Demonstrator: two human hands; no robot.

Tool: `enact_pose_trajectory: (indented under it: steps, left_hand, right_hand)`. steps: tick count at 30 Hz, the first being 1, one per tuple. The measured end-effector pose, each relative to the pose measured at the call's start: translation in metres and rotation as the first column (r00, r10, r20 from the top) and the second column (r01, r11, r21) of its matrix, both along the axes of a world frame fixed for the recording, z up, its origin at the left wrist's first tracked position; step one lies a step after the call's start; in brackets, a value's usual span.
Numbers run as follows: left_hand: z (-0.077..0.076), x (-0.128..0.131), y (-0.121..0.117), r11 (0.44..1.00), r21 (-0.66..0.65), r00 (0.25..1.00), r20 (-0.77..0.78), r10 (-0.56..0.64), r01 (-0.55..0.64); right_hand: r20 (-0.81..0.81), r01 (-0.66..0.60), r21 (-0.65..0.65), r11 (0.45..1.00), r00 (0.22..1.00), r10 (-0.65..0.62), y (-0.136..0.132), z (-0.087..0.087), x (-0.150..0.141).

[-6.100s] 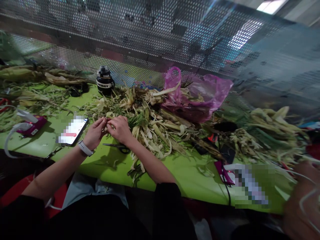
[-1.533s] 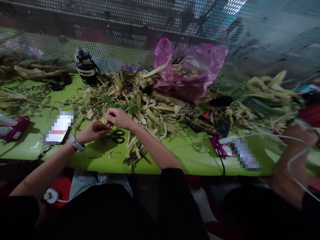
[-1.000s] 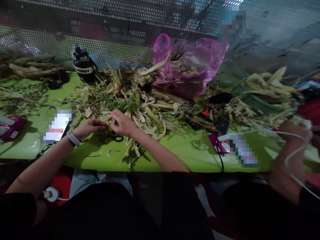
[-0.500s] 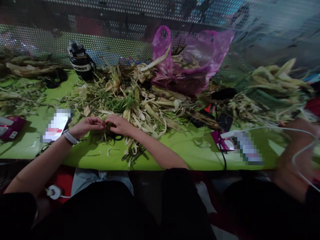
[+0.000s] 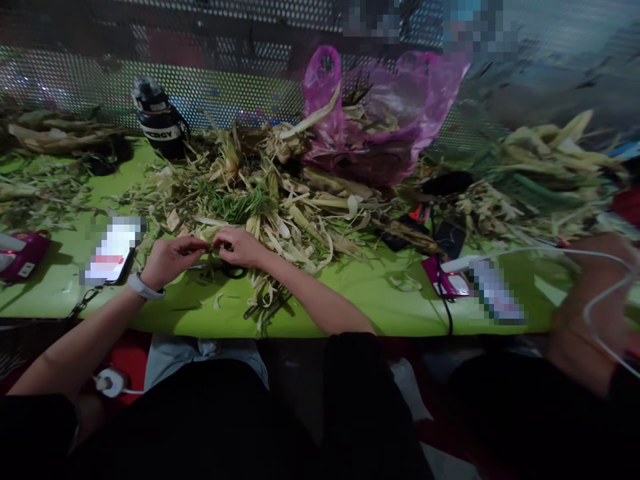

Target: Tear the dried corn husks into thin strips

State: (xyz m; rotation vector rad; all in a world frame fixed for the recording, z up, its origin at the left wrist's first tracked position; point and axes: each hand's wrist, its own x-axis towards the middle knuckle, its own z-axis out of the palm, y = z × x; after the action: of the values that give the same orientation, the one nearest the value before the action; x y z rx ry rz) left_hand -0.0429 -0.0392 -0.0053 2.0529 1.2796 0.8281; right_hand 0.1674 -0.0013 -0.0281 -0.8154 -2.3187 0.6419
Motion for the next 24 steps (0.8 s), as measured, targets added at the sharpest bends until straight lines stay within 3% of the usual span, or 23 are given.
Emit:
enact_pose_trajectory:
  steps: [3, 6, 12, 19, 24]
  left_hand:
    - [-0.005, 0.003, -0.007, 0.982, 0.183, 0.991, -0.111, 0.073, -0.052]
    - [-0.012, 0.004, -0.010, 0.960, 0.271, 0.983, -0.146, 0.108, -0.065]
    - [-0.021, 0.002, -0.007, 0.941, 0.338, 0.977, -0.190, 0.097, -0.028]
    - [-0.021, 0.000, -0.005, 0.923, 0.383, 0.957, -0.274, 0.093, 0.020]
    - [-0.020, 0.000, -0.006, 0.957, 0.289, 0.977, -0.207, 0.045, 0.017]
  right_hand:
    - [-0.080, 0.053, -0.135, 0.989, 0.995, -0.065, -0.002, 0.003, -0.001]
    - [-0.146, 0.109, -0.211, 0.971, 0.979, -0.142, -0.002, 0.002, -0.001]
    - [-0.103, 0.086, 0.010, 0.996, 0.991, -0.085, -0.001, 0.001, -0.001]
    - [-0.095, 0.097, -0.008, 0.995, 0.991, -0.097, -0.005, 0.005, -0.003]
    - [-0.085, 0.051, -0.003, 0.999, 0.995, -0.051, -0.003, 0.003, -0.006]
